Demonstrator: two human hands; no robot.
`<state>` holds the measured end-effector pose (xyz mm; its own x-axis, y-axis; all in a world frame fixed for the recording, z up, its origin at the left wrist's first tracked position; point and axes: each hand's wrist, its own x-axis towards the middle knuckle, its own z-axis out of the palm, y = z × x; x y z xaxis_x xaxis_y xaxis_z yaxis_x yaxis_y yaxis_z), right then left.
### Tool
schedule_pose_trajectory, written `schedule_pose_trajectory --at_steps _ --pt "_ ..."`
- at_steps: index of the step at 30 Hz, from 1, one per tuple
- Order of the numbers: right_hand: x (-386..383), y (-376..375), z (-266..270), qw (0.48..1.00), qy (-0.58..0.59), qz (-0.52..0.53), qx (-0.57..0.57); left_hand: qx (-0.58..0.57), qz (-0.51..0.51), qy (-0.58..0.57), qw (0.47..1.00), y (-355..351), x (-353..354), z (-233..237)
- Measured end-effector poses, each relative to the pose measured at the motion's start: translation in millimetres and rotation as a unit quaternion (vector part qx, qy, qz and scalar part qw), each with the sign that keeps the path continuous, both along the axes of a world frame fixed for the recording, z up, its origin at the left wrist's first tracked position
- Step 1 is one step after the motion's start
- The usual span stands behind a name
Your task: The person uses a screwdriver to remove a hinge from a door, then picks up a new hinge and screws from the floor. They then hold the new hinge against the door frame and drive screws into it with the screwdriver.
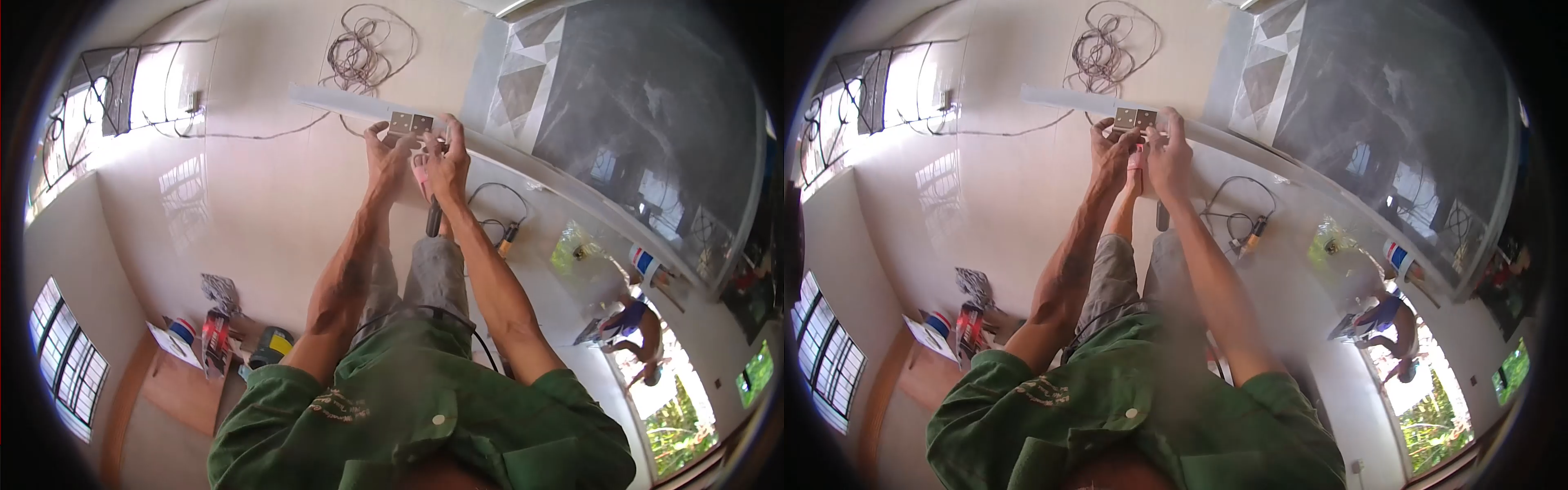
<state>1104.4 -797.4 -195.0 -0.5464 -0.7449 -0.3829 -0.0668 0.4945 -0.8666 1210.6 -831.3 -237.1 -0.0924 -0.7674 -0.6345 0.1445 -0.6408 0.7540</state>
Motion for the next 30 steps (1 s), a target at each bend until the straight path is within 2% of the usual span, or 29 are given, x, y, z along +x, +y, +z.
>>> schedule_pose_trajectory --at_steps 3,6,9,12,16,19,26,29,30 --pt "-17.7 -8.4 13.4 1.000 0.024 0.008 0.014 -0.012 0.007 -0.014 1.000 -1.1 -1.6 -7.4" --pt "-56.7 -15.8 -4.3 0.981 0.154 0.122 0.005 0.003 -0.002 -0.045 0.999 -5.5 0.6 -2.4" --pt "-76.5 -50.5 15.2 0.966 0.108 0.223 0.069 -0.005 0.010 -0.027 1.000 -7.7 -4.2 1.5" --pt "-79.4 -77.1 -4.0 0.925 0.141 0.350 0.046 0.004 0.008 -0.032 0.999 -10.9 -1.1 6.6" --pt "-72.1 -100.1 -27.5 0.873 0.148 0.464 0.011 0.005 0.019 -0.043 0.999 -12.5 0.9 -3.3" --pt "-70.2 -107.2 -35.7 0.860 0.056 0.494 0.113 0.013 0.034 -0.025 0.999 -13.0 0.0 0.4" --pt "-68.2 -98.5 -36.6 0.865 0.094 0.490 0.065 0.000 0.004 -0.044 0.999 -10.7 7.0 -4.2" --pt "-68.8 -96.7 -39.7 0.868 0.096 0.485 0.039 -0.043 0.012 -0.102 0.994 -0.9 4.9 2.0" --pt "-69.4 -95.3 -41.5 0.871 0.097 0.481 0.030 -0.024 0.045 -0.093 0.994 3.5 4.1 6.0"
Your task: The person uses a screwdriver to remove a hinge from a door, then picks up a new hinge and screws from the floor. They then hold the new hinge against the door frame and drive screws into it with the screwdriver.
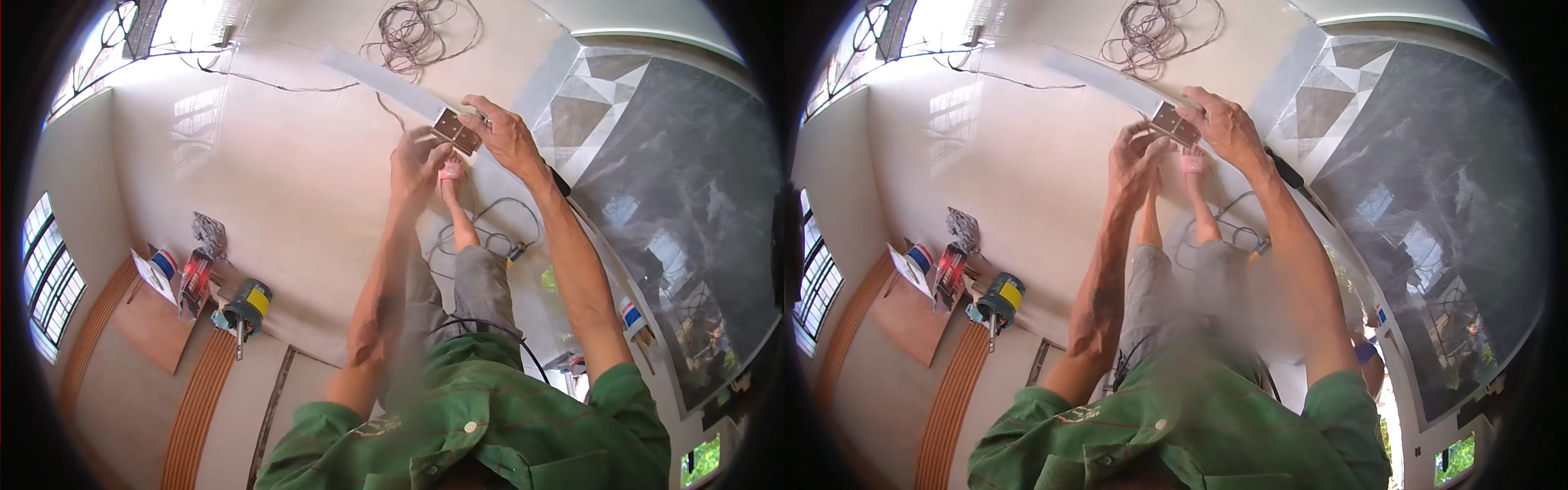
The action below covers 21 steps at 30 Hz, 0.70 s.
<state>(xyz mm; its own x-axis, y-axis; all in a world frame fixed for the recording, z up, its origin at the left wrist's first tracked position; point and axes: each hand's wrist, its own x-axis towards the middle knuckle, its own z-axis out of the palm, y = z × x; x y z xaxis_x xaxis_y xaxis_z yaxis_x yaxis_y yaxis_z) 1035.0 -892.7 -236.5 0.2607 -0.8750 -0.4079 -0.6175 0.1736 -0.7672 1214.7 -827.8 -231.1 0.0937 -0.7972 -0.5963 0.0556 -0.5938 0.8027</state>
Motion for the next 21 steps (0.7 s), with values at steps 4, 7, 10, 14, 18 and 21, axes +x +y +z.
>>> schedule_pose_trajectory --at_steps 4,7,10,14,18,21 --pt "1.0 1.2 -3.9 1.000 -0.017 -0.017 0.013 0.051 0.105 0.027 0.993 13.9 -7.0 8.7" --pt "1.5 1.0 1.7 1.000 -0.010 -0.016 -0.004 0.049 0.154 0.033 0.986 9.9 -20.2 8.5" --pt "2.5 -0.1 4.7 1.000 -0.012 -0.023 0.008 0.034 0.162 0.034 0.986 2.3 -26.9 5.1" --pt "3.2 3.6 -1.9 0.998 -0.034 -0.043 -0.026 0.023 0.167 0.007 0.986 -3.5 -27.9 4.9" --pt "1.8 2.6 -0.7 0.998 -0.028 -0.058 0.007 0.043 0.162 0.018 0.986 -12.2 -22.6 7.9" --pt "5.0 -0.6 -1.9 0.997 -0.037 -0.065 0.033 0.034 0.167 0.012 0.985 -14.6 -25.1 7.8"
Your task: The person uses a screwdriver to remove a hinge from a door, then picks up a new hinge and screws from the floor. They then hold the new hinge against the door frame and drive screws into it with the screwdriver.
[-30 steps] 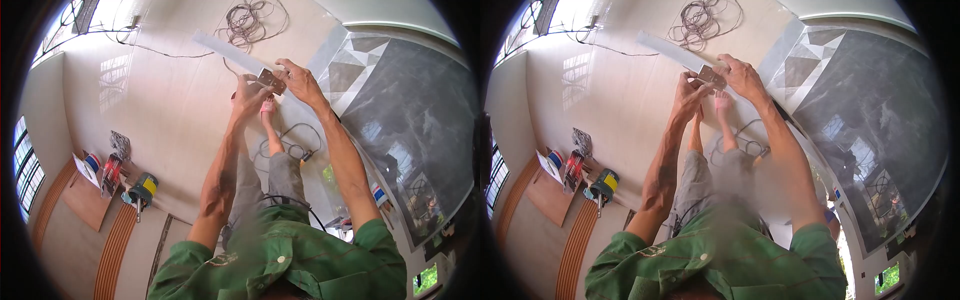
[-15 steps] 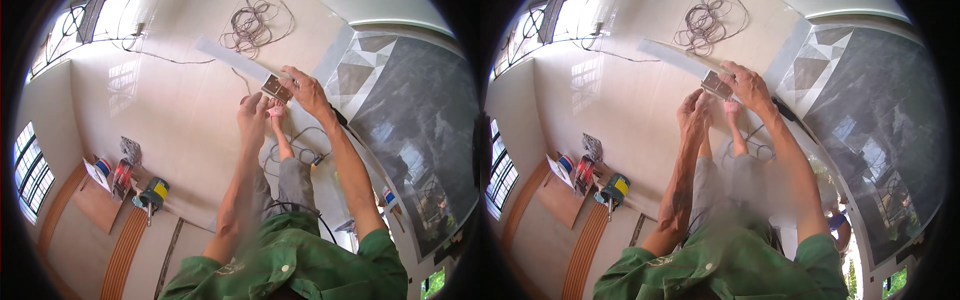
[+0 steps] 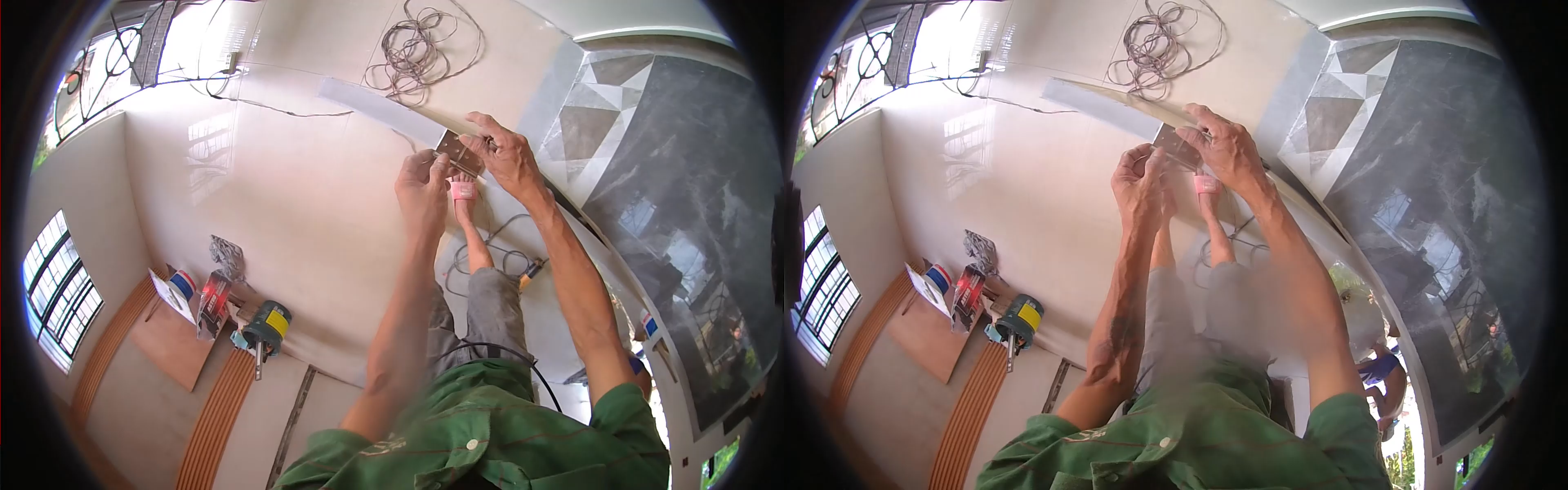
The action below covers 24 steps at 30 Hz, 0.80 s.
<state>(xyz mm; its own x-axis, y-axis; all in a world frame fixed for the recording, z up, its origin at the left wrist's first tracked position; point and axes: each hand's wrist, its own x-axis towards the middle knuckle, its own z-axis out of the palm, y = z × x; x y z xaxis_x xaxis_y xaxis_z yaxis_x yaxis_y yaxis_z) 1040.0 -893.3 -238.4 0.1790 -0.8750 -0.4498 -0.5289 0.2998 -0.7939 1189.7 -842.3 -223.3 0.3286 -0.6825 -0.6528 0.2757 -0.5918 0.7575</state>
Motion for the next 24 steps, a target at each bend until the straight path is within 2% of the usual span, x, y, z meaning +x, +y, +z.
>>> schedule_pose_trajectory --at_steps 10,16,19,22,24 --pt "1.8 5.9 -20.0 0.993 -0.036 -0.031 -0.105 0.001 -0.008 -0.024 1.000 0.7 2.2 -6.4" --pt "1.5 7.1 -22.7 0.992 -0.034 -0.028 -0.120 -0.002 -0.010 -0.019 1.000 -1.3 3.3 -4.6" --pt "0.9 7.2 -26.9 0.989 -0.101 -0.054 -0.094 0.003 -0.013 -0.026 1.000 -3.2 4.2 -2.6" --pt "-7.2 7.5 -14.0 0.991 -0.092 -0.016 -0.099 0.016 -0.010 -0.022 1.000 -7.6 3.4 -0.5" --pt "-9.1 10.2 -15.2 0.985 -0.099 -0.009 -0.143 0.027 -0.010 -0.013 0.999 -7.5 5.0 -0.4"
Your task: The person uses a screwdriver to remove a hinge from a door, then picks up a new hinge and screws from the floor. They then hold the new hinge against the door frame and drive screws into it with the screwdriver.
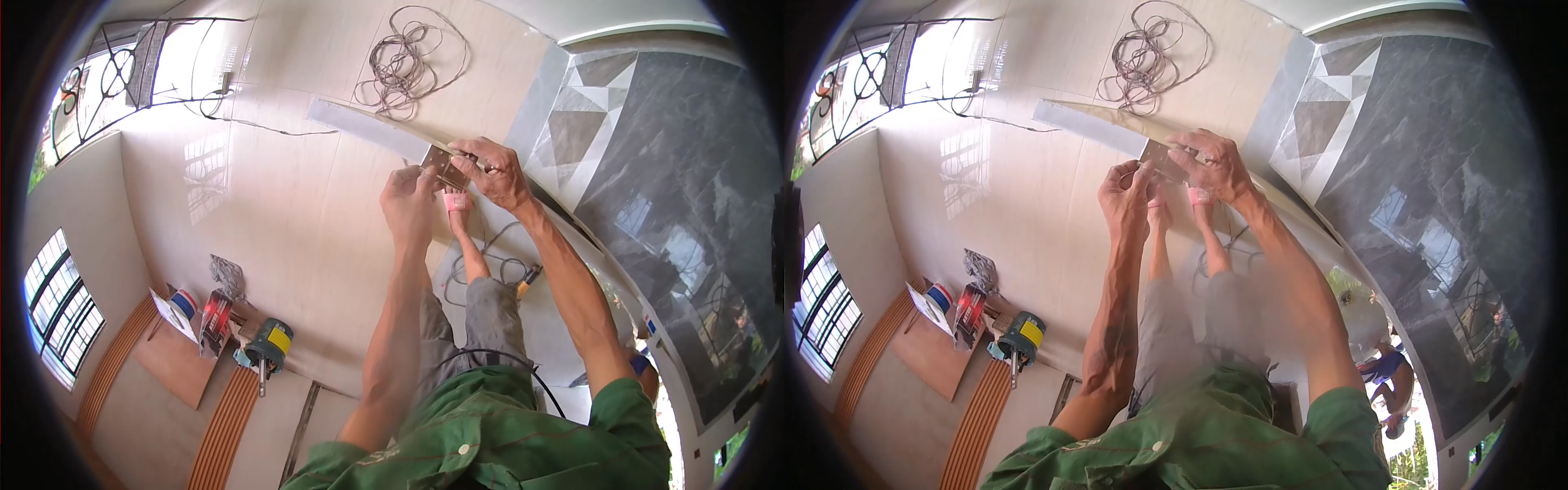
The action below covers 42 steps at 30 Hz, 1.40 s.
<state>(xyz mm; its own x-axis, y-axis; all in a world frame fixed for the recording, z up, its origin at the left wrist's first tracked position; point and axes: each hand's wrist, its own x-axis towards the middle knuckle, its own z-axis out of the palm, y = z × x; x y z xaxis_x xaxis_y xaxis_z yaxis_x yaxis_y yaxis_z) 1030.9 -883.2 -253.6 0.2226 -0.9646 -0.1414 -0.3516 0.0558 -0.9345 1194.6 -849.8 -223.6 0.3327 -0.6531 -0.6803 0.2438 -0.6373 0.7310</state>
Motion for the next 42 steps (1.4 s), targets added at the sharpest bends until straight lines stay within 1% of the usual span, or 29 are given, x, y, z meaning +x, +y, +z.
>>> schedule_pose_trajectory --at_steps 4,10,21,28,33,36,37,38,39,42 --pt "-0.4 0.8 -5.5 0.998 -0.012 0.003 -0.054 -0.009 -0.005 -0.014 1.000 1.2 -1.6 0.8" --pt "0.4 0.5 -10.0 0.998 -0.031 -0.002 -0.062 -0.011 -0.004 -0.010 1.000 -2.1 -3.2 -4.1" --pt "2.5 -1.5 -5.2 0.999 -0.027 -0.019 -0.039 0.005 -0.002 -0.037 0.999 -4.0 -6.3 1.1" --pt "2.8 -3.9 -4.8 0.999 -0.026 -0.025 0.025 -0.001 -0.013 -0.037 0.999 -4.7 -5.6 0.4" --pt "3.1 -4.3 -1.7 0.998 -0.038 -0.031 0.030 0.009 -0.033 -0.020 0.999 -8.8 -1.1 2.9" --pt "1.8 -2.5 -6.8 0.999 -0.038 -0.030 0.024 0.006 0.009 -0.067 0.998 -14.7 15.5 16.3" --pt "1.6 -3.1 -7.2 0.999 -0.036 -0.030 0.022 -0.047 -0.036 -0.188 0.980 -14.7 30.3 8.1" --pt "0.6 -4.0 -7.6 0.999 -0.038 -0.031 0.020 -0.087 -0.064 -0.268 0.957 -14.8 45.8 0.3" --pt "0.4 -3.8 -6.8 0.999 -0.039 -0.031 0.021 -0.124 -0.090 -0.347 0.925 -18.0 55.7 3.3" --pt "0.7 -3.3 -7.7 0.999 -0.031 -0.023 0.009 -0.088 -0.209 -0.410 0.883 -41.9 62.4 35.0"
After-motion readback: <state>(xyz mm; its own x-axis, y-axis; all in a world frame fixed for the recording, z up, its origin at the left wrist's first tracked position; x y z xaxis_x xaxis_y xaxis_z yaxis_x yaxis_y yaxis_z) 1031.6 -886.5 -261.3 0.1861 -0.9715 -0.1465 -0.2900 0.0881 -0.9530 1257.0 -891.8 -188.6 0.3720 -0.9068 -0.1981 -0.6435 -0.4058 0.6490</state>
